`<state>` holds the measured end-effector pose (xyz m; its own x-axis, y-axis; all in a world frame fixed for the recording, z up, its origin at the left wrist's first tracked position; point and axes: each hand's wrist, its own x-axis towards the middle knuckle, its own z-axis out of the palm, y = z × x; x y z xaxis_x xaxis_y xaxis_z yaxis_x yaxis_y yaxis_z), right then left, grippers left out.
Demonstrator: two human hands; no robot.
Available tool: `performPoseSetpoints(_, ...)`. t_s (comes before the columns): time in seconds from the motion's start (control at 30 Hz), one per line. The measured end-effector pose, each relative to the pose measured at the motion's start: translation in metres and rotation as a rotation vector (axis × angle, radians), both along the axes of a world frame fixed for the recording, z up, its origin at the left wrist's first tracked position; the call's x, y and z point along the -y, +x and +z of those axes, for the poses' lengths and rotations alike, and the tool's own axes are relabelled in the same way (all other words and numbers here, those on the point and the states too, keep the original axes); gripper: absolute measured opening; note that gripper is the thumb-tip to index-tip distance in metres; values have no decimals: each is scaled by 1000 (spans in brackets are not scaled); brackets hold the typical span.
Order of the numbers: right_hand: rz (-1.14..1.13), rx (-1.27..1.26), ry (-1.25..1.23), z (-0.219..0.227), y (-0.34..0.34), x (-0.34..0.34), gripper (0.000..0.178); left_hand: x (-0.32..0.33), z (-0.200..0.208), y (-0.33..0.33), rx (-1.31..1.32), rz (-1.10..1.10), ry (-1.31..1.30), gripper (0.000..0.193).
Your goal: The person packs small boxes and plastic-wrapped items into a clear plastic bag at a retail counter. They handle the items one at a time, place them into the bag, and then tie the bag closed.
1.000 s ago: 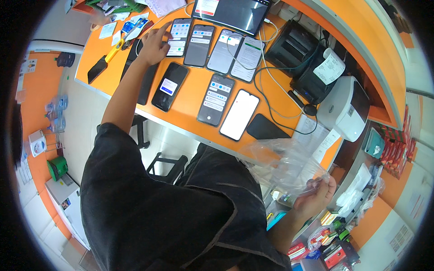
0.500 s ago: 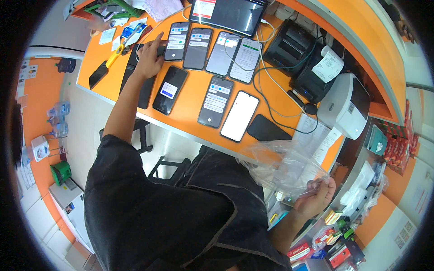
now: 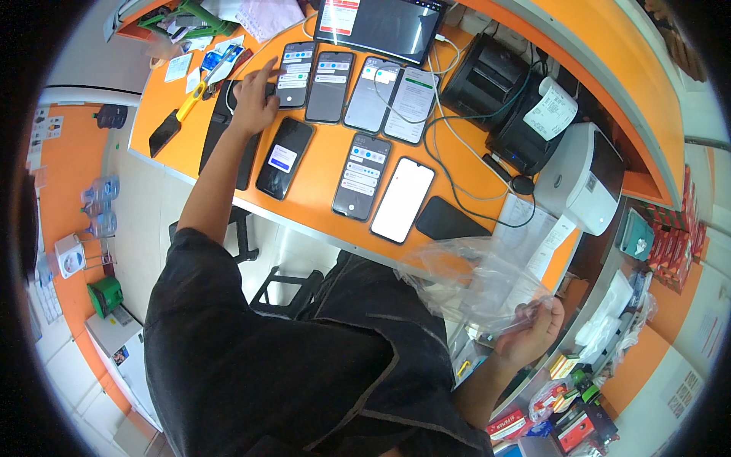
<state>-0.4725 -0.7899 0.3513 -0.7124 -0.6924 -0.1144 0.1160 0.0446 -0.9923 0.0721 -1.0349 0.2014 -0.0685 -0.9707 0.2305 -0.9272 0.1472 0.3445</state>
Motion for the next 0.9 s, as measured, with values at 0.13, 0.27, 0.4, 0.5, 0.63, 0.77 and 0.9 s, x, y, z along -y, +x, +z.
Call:
performPoseSetpoints(0.13,31,11,-9,1,1,-1,6,47,-11,-1,46,63,-21,82)
performPoseSetpoints(0.27,-25,-15,-8,1,0,-7,7,53,0,-20,14,-72,-24,82)
performPoseSetpoints(0.4,-34,-12,-9,0,-7,-16,7,33,8,-38,12,-195,20,83)
performPoseSetpoints(0.5,-60,-14,-10,2,-5,-18,8,17,10,-48,14,-206,73,83)
performPoseSetpoints(0.63,-62,-14,-28,3,-6,-20,8,8,7,-54,-25,-206,159,84)
performPoseSetpoints(0.77,-56,-21,-17,1,-7,-21,9,5,-1,-72,8,-15,126,85)
performPoseSetpoints(0.9,-35,-33,-6,2,-8,-22,10,-4,-2,-77,-49,-20,46,85)
